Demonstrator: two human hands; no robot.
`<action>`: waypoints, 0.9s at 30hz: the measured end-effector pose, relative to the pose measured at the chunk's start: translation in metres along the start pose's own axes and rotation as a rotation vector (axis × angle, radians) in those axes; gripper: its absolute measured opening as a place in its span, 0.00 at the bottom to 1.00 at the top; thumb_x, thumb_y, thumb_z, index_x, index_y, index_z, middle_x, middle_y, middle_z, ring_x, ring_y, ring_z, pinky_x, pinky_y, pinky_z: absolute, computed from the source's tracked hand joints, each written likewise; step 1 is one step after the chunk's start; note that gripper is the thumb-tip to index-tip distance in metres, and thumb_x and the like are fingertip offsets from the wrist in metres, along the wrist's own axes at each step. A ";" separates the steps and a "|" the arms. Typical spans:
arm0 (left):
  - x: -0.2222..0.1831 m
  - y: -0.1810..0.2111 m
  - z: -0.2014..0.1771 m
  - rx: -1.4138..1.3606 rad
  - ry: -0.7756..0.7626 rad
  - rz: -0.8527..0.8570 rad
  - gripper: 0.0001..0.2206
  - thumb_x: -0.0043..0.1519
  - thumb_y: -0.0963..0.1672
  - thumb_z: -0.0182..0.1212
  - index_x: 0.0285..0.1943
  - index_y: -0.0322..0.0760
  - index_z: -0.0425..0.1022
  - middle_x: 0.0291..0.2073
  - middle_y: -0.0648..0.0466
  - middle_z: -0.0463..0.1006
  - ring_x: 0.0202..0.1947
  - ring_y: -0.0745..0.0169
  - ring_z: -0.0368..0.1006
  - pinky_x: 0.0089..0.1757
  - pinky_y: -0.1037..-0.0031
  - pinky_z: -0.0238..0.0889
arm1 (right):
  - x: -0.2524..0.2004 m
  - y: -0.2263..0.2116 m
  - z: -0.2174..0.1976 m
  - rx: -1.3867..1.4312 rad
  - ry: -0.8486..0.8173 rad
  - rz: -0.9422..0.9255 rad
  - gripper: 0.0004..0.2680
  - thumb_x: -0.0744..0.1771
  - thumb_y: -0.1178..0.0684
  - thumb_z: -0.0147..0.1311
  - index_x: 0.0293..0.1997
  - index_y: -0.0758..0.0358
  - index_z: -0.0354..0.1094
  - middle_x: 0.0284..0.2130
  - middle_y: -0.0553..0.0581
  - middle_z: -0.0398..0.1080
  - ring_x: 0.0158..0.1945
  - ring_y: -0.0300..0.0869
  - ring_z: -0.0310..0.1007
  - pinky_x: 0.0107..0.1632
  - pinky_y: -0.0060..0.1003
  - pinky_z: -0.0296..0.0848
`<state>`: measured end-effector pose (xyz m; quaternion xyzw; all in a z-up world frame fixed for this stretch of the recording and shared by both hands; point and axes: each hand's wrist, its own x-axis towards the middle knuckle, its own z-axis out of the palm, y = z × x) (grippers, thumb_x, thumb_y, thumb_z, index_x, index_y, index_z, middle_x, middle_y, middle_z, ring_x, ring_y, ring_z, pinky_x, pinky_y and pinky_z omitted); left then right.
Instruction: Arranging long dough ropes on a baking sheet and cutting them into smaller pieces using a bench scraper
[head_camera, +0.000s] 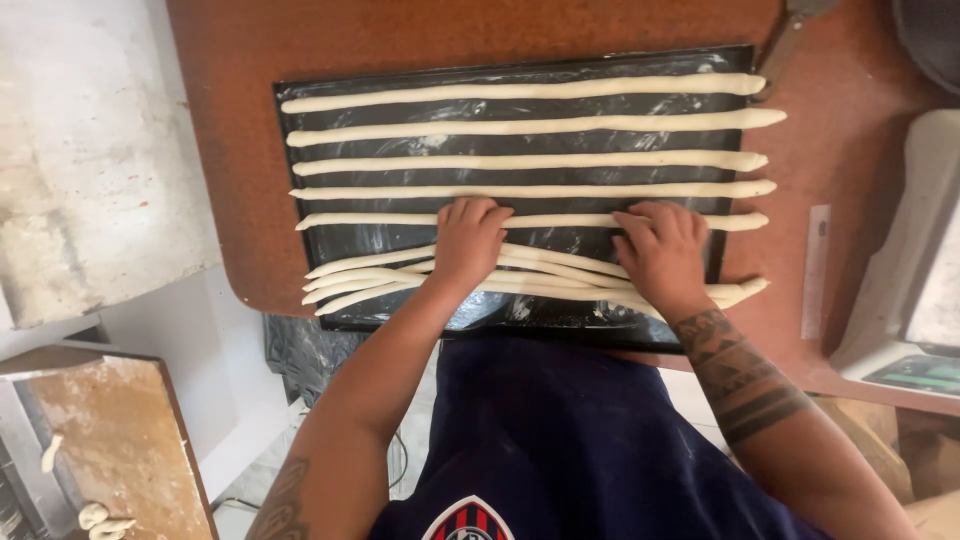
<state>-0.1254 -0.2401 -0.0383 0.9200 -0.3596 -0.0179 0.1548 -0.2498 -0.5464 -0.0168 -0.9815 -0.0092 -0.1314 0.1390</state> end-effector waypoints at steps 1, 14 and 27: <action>-0.001 -0.005 -0.001 0.005 0.001 -0.005 0.18 0.51 0.45 0.72 0.52 0.50 0.79 0.43 0.58 0.73 0.49 0.53 0.69 0.51 0.56 0.60 | 0.008 -0.008 0.008 0.005 0.001 -0.005 0.15 0.61 0.49 0.65 0.53 0.43 0.76 0.49 0.49 0.70 0.55 0.47 0.69 0.57 0.45 0.62; 0.002 -0.008 -0.007 -0.085 0.030 0.009 0.07 0.63 0.43 0.64 0.49 0.47 0.79 0.41 0.60 0.69 0.49 0.57 0.68 0.49 0.60 0.63 | 0.027 -0.032 0.029 -0.002 -0.021 -0.144 0.05 0.67 0.52 0.57 0.46 0.47 0.74 0.41 0.47 0.68 0.48 0.44 0.69 0.52 0.41 0.62; -0.002 0.074 -0.006 -0.194 -0.061 0.153 0.30 0.61 0.51 0.65 0.71 0.37 0.67 0.75 0.48 0.60 0.77 0.46 0.51 0.71 0.46 0.41 | 0.028 -0.069 0.005 0.031 -0.070 -0.102 0.20 0.63 0.49 0.61 0.64 0.51 0.70 0.62 0.50 0.70 0.66 0.43 0.67 0.67 0.48 0.55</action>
